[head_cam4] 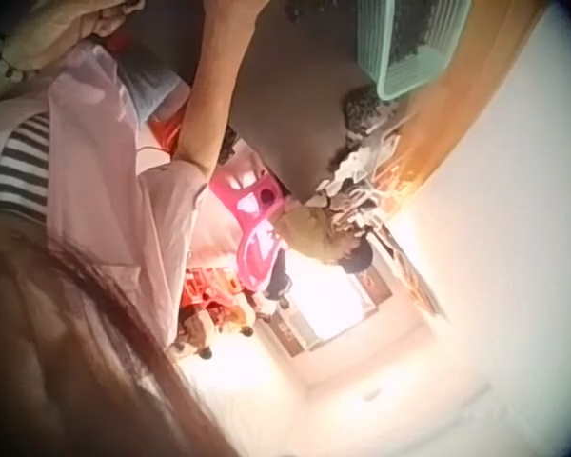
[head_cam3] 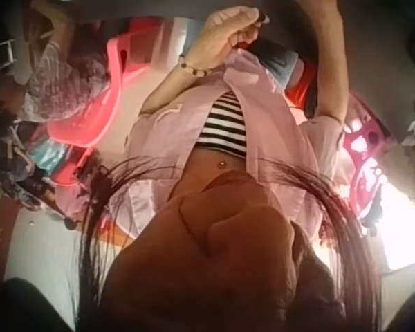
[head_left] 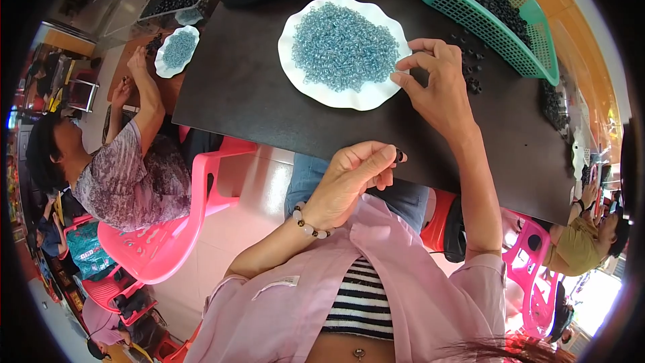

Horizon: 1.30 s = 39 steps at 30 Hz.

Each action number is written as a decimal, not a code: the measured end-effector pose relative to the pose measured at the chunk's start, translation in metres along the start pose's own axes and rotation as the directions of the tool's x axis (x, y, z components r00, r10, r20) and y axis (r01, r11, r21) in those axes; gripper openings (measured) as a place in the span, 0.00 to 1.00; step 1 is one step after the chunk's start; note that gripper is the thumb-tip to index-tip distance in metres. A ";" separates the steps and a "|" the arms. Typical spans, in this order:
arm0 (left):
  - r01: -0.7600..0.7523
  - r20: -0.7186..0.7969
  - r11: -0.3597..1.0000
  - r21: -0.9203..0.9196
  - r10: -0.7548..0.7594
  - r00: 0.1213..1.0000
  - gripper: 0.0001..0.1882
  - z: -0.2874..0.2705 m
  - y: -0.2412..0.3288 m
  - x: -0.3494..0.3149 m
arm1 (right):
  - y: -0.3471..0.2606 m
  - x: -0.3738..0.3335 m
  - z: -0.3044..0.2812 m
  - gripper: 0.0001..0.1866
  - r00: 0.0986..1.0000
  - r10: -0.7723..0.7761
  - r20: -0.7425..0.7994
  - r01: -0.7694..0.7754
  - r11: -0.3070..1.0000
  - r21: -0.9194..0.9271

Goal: Manually assembling or sorting small black components on a production table.

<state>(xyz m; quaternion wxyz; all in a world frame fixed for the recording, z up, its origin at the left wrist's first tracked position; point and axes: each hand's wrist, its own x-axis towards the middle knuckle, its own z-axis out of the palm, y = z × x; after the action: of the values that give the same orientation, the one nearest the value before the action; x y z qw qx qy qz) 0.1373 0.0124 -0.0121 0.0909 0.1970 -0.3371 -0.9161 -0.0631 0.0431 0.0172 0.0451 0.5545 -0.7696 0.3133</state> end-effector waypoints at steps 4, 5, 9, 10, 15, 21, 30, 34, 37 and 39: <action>-0.001 0.009 1.000 -0.012 0.001 1.000 0.15 -0.003 -0.001 0.002 | -0.003 0.003 0.005 0.05 0.998 0.059 0.020 -0.060 0.998 0.005; -0.002 0.012 1.000 -0.011 0.002 1.000 0.15 -0.003 -0.002 0.002 | -0.003 0.004 0.005 0.05 0.997 0.072 0.019 -0.072 0.997 0.005; 0.004 0.016 1.000 -0.019 -0.004 1.000 0.15 -0.003 -0.001 0.003 | 0.000 0.004 0.009 0.04 0.998 0.058 -0.006 -0.058 0.998 -0.005; 0.001 0.018 1.000 -0.015 0.000 1.000 0.15 -0.003 -0.001 0.003 | -0.001 0.004 0.008 0.04 0.998 0.059 -0.004 -0.059 0.998 0.000; 0.005 0.018 1.000 -0.019 -0.005 1.000 0.15 -0.004 0.001 0.005 | -0.001 0.007 0.011 0.05 0.997 0.072 0.017 -0.072 0.997 0.002; 0.019 -0.004 0.999 -0.035 -0.020 1.000 0.15 -0.007 0.003 0.009 | 0.009 0.010 0.015 0.05 0.996 0.086 0.023 -0.087 0.995 0.053; 0.002 -0.027 0.995 -0.100 -0.004 1.000 0.14 -0.010 0.012 0.014 | 0.001 0.011 0.003 0.06 0.988 0.147 0.041 -0.152 0.937 0.314; -0.017 -0.051 0.997 -0.074 0.013 0.999 0.14 -0.015 0.018 0.015 | -0.006 0.002 -0.003 0.05 0.993 0.116 0.024 -0.116 0.912 0.393; -0.046 -0.058 0.997 -0.057 0.042 0.997 0.15 -0.018 0.025 0.020 | -0.017 -0.008 -0.010 0.05 0.994 0.105 0.037 -0.110 0.881 0.460; -0.064 -0.050 0.996 -0.069 0.060 0.997 0.15 -0.021 0.025 0.023 | -0.024 -0.017 -0.015 0.04 0.990 0.124 0.063 -0.139 0.849 0.511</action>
<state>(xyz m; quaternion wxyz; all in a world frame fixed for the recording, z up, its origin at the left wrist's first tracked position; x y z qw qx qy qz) 0.1260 -0.0258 -0.0169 0.1343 0.2050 -0.3081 -0.9192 -0.0396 0.0608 0.0328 -0.1365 0.4969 -0.6948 0.5017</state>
